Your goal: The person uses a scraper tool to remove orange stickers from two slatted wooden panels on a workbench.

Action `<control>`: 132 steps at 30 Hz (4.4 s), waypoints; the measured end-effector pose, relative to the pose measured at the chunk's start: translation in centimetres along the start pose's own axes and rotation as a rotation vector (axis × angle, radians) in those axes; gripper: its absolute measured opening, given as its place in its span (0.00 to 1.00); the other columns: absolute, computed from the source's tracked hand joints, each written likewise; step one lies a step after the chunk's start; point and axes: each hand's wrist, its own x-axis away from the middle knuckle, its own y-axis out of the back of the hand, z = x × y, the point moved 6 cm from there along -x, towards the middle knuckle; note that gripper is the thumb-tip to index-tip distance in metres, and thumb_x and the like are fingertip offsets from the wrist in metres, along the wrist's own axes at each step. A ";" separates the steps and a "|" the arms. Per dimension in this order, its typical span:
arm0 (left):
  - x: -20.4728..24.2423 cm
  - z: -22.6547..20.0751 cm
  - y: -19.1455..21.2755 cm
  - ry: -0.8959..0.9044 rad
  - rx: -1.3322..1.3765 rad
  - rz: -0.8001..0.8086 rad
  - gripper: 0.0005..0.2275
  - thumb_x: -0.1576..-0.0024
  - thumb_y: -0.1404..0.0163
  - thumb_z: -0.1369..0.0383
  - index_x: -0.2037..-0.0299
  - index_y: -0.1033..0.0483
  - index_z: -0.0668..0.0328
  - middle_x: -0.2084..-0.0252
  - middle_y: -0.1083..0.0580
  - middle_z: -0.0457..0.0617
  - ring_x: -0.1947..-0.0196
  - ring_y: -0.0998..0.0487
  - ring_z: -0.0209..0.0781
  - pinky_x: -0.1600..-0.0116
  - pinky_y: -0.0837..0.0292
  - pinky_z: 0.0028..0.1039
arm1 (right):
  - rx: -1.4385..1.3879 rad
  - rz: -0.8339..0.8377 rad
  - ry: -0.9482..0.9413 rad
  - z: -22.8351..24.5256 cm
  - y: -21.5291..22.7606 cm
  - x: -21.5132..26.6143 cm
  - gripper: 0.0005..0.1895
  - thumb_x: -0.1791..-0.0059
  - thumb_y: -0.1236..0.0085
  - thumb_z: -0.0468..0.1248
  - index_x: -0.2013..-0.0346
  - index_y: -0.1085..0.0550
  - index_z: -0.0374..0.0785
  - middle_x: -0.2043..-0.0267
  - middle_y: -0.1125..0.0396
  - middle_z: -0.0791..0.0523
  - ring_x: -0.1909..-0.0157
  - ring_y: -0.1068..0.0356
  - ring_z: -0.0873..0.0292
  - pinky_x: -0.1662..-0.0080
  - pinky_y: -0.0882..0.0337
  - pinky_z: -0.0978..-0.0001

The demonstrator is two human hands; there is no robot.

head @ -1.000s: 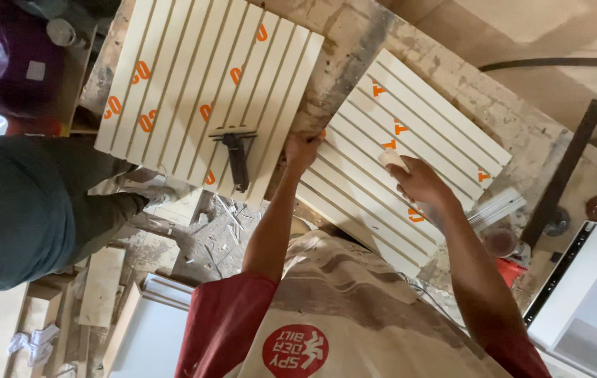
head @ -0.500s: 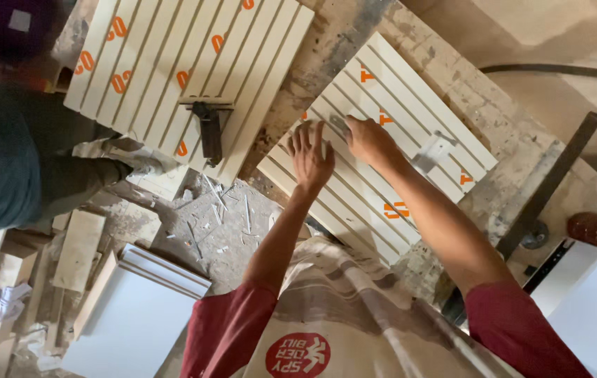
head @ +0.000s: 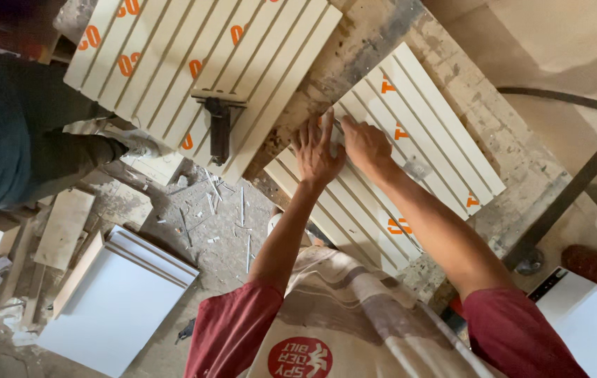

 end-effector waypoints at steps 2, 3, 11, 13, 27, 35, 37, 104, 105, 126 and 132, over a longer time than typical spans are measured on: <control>-0.3 -0.3 0.7 -0.005 0.005 0.003 0.42 0.54 0.49 0.57 0.24 0.50 0.35 0.32 0.38 0.54 0.32 0.37 0.50 0.33 0.46 0.48 | -0.013 -0.020 -0.002 -0.5 -1.1 -1.1 0.10 0.44 0.66 0.35 0.53 0.34 0.42 0.65 0.28 0.40 0.62 0.22 0.33 0.62 0.22 0.42; -0.4 -0.3 1.1 -0.007 0.006 0.008 0.42 0.54 0.49 0.57 0.24 0.50 0.36 0.34 0.37 0.53 0.34 0.36 0.49 0.35 0.45 0.46 | -0.028 -0.037 0.000 -0.6 -1.7 -1.7 0.10 0.44 0.66 0.34 0.52 0.35 0.42 0.65 0.27 0.40 0.62 0.22 0.34 0.62 0.22 0.43; -1.2 -0.8 3.2 -0.043 0.009 -0.022 0.40 0.53 0.48 0.55 0.25 0.46 0.41 0.38 0.35 0.51 0.38 0.34 0.48 0.39 0.41 0.42 | 0.068 -0.088 -0.020 1.4 -0.6 -0.3 0.16 0.44 0.66 0.30 0.42 0.36 0.38 0.64 0.25 0.42 0.62 0.21 0.39 0.61 0.21 0.45; -0.6 -0.4 3.2 -0.069 0.015 -0.023 0.39 0.52 0.48 0.53 0.26 0.44 0.42 0.39 0.35 0.52 0.38 0.34 0.48 0.39 0.41 0.42 | 0.034 -0.067 -0.046 1.6 -1.0 0.1 0.16 0.44 0.66 0.30 0.42 0.37 0.38 0.64 0.26 0.41 0.63 0.21 0.37 0.62 0.22 0.44; -0.4 0.2 0.8 -0.131 0.006 0.022 0.36 0.48 0.49 0.52 0.25 0.45 0.35 0.34 0.39 0.59 0.35 0.37 0.55 0.35 0.45 0.49 | 0.029 0.050 -0.116 1.8 1.0 1.9 0.12 0.43 0.71 0.33 0.47 0.40 0.44 0.64 0.26 0.42 0.60 0.21 0.37 0.57 0.22 0.45; -0.3 -0.3 2.0 -0.190 -0.036 0.016 0.33 0.46 0.48 0.55 0.27 0.41 0.35 0.35 0.38 0.62 0.35 0.37 0.58 0.36 0.44 0.50 | 0.019 0.062 -0.151 1.0 -0.1 2.2 0.10 0.42 0.70 0.34 0.48 0.39 0.45 0.66 0.26 0.45 0.62 0.21 0.39 0.61 0.21 0.47; -0.4 -0.5 1.8 -0.210 -0.042 0.001 0.33 0.47 0.48 0.55 0.27 0.40 0.38 0.36 0.38 0.62 0.37 0.35 0.58 0.37 0.43 0.48 | 0.026 0.071 -0.152 0.9 0.2 2.3 0.10 0.43 0.69 0.34 0.48 0.40 0.46 0.66 0.26 0.45 0.61 0.21 0.39 0.59 0.21 0.46; 6.4 -2.9 0.5 -0.073 -0.064 0.481 0.32 0.35 0.55 0.66 0.24 0.55 0.20 0.19 0.63 0.64 0.20 0.66 0.64 0.22 0.67 0.60 | 0.021 0.023 -0.104 -4.8 -8.7 7.2 0.15 0.43 0.67 0.33 0.41 0.40 0.45 0.66 0.27 0.44 0.65 0.21 0.40 0.66 0.22 0.46; 6.2 -3.4 0.0 -0.068 -0.076 0.499 0.32 0.35 0.55 0.66 0.24 0.55 0.20 0.19 0.62 0.64 0.20 0.66 0.63 0.22 0.69 0.59 | 0.034 0.003 -0.105 -5.2 -8.1 7.2 0.15 0.42 0.66 0.33 0.41 0.40 0.46 0.66 0.27 0.44 0.66 0.22 0.40 0.67 0.22 0.47; 8.2 -5.4 0.9 -0.088 -0.104 0.440 0.34 0.37 0.53 0.62 0.24 0.58 0.17 0.20 0.61 0.63 0.22 0.68 0.73 0.26 0.75 0.70 | 0.017 0.018 -0.097 -6.7 -8.8 9.8 0.18 0.43 0.67 0.33 0.38 0.41 0.46 0.66 0.27 0.43 0.64 0.21 0.39 0.63 0.21 0.46; 8.3 -5.7 0.6 -0.086 -0.171 0.442 0.31 0.34 0.52 0.53 0.23 0.57 0.17 0.20 0.60 0.63 0.22 0.67 0.73 0.27 0.72 0.72 | -0.034 -0.027 -0.085 -7.3 -10.6 8.9 0.20 0.43 0.67 0.32 0.35 0.41 0.45 0.65 0.27 0.42 0.63 0.22 0.38 0.63 0.22 0.45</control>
